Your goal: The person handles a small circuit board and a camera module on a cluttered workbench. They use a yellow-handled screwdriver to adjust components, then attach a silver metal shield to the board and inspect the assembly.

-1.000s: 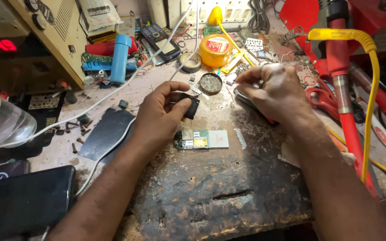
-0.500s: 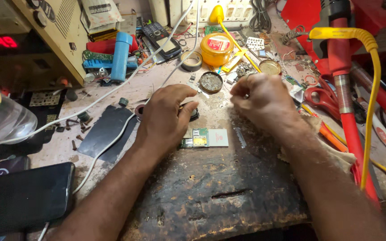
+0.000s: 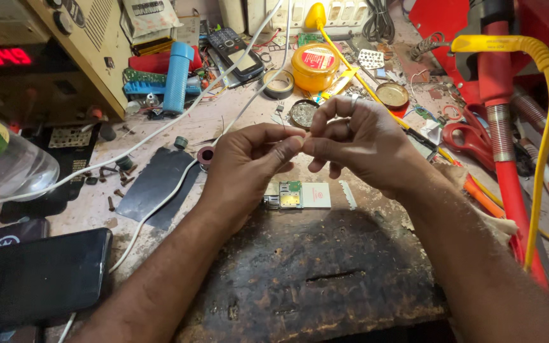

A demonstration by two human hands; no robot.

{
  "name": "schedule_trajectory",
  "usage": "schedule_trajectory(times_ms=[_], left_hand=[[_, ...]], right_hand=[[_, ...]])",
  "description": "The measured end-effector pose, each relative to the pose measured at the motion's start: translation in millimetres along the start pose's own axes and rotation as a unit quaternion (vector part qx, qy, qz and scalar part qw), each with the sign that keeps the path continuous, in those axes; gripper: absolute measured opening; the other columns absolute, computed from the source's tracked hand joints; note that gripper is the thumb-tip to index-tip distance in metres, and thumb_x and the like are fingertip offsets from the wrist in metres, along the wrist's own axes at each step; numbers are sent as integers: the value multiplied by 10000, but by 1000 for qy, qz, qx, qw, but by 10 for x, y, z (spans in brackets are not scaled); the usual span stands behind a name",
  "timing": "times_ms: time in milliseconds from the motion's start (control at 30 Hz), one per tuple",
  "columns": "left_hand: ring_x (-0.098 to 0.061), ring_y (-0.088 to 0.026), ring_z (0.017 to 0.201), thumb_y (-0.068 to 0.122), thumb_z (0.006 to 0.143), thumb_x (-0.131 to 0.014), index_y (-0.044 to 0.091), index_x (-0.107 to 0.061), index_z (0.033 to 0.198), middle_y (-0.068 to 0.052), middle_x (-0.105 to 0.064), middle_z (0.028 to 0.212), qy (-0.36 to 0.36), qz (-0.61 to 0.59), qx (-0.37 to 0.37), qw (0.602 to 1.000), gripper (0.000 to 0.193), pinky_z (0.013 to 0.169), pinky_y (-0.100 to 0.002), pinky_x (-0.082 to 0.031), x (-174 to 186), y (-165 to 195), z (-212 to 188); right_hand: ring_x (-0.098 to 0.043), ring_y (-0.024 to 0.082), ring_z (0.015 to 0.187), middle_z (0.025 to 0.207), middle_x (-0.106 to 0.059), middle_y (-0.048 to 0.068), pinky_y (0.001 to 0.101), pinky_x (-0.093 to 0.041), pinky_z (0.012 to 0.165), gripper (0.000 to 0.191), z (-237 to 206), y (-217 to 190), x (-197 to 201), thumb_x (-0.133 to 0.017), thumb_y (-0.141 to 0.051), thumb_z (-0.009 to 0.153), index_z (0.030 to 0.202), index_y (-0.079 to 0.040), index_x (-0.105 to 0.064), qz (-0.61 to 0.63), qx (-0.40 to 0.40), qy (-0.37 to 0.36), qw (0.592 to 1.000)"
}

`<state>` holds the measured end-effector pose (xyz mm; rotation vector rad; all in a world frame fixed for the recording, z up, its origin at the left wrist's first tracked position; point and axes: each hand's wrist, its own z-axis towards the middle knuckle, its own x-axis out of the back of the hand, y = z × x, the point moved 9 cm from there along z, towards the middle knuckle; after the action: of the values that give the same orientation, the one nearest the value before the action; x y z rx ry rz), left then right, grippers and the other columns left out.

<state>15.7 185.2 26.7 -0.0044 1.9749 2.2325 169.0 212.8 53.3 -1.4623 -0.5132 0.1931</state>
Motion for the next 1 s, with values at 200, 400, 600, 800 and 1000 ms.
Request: schedule_trajectory(times_ms=[200,400,600,800,1000], left_hand=[[-741,-85,816,138,946,-707,26,-752,1079,-32,-773,935,98,8,-39,994,179,735,-249,-640,321,152,37],[-719,-92,755,117,913,-730,38,-634,1170,-59,-740,902,96,-23,-46,994,286,658,-241,-602,295,141,41],[-704,-98,769,103,954,-742,15,-621,1054,-45,-706,884,131,-25,-85,987,179,692,-249,-609,407,205,41],[-700,-74,774,147,949,-720,38,-698,1009,-21,-733,883,132,33,-56,989,126,687,-241,-601,395,220,6],[-678,-63,681,206,932,-718,43,-769,994,-11,-737,786,137,102,-33,985,181,599,-237,-549,413,289,-6]], right_hand=[[-753,126,793,956,-767,27,270,-615,686,396,-34,-199,-182,-915,-282,745,1056,-100,-749,-386,117,-51,914],[-729,284,904,993,-765,134,429,-556,796,518,-187,-275,-652,-890,-364,715,1111,-71,-727,-417,201,-158,872],[-730,279,838,952,-740,109,416,-565,785,477,-171,-312,-618,-823,-342,747,1123,-78,-694,-434,145,-121,881],[-719,247,835,863,-743,137,406,-576,784,521,-95,-248,-406,-873,-458,780,1117,-109,-682,-500,-44,-54,863],[-657,206,1132,1481,-573,78,382,-525,994,343,-157,-296,-436,-615,-135,967,1229,-281,-783,-466,89,-141,869]])
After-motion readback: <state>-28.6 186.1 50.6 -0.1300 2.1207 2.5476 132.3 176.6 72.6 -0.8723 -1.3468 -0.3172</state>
